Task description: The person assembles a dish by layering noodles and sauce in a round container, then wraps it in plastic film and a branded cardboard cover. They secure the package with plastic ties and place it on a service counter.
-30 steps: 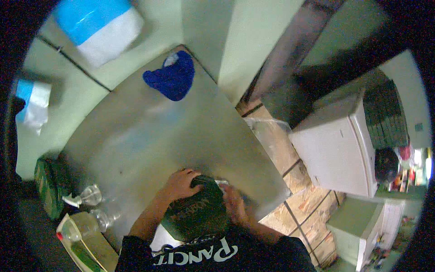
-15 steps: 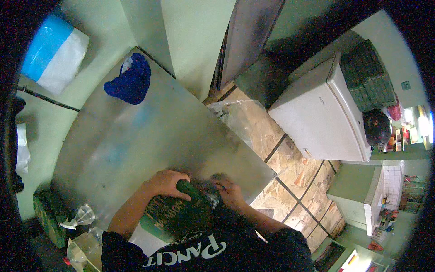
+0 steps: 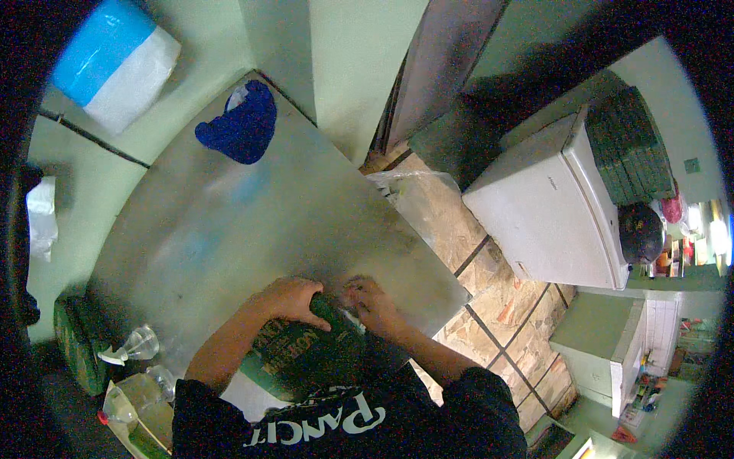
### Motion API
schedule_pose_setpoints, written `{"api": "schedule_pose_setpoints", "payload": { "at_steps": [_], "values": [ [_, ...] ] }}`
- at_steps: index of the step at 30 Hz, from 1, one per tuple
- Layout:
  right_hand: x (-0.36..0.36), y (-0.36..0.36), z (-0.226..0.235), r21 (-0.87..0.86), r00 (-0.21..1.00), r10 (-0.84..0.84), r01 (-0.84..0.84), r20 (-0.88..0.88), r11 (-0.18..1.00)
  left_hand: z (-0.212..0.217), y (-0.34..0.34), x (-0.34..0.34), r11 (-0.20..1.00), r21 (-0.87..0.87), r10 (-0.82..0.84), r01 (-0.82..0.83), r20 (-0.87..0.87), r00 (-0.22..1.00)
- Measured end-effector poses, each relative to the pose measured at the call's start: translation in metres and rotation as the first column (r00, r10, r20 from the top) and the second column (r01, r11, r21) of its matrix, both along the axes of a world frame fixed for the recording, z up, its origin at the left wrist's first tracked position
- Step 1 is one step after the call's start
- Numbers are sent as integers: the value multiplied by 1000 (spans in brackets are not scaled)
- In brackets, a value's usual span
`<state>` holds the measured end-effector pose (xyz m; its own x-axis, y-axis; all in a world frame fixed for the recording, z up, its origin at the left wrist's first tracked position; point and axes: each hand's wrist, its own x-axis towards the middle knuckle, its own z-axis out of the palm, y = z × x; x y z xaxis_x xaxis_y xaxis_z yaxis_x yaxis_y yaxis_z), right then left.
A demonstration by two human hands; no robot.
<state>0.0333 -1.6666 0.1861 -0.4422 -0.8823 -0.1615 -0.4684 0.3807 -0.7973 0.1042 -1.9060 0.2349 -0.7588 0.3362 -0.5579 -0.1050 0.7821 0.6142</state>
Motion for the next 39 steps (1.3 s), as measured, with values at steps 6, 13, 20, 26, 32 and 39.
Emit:
{"api": "schedule_pose_setpoints", "payload": {
  "at_steps": [6, 13, 20, 26, 32, 39],
  "values": [
    [43, 0, -11, -92, 989, -85, 97, 118, 991, -7, 16, 0, 993, -72, 82, -89, -101, 992],
    [23, -2, -44, -153, 911, -84, 158, 405, 976, -21, 120, 153, 477, -337, 470, -811, -682, 560],
    [4, 2, -35, -164, 983, -177, 183, 51, 969, -63, 160, 207, -291, 228, 840, -929, -403, -362],
    [-16, -8, -40, -215, 986, -166, 161, -2, 963, -69, 102, 189, -262, 117, 944, -958, -174, -279],
    [-22, -10, -40, 62, 958, -246, 257, -146, 964, -81, 104, 178, -280, 30, 842, -959, -473, -260],
    [-95, 156, -13, -681, 343, -905, 602, -251, 417, -84, 142, 304, -109, -477, 908, -872, -405, 108]
  ]
}}
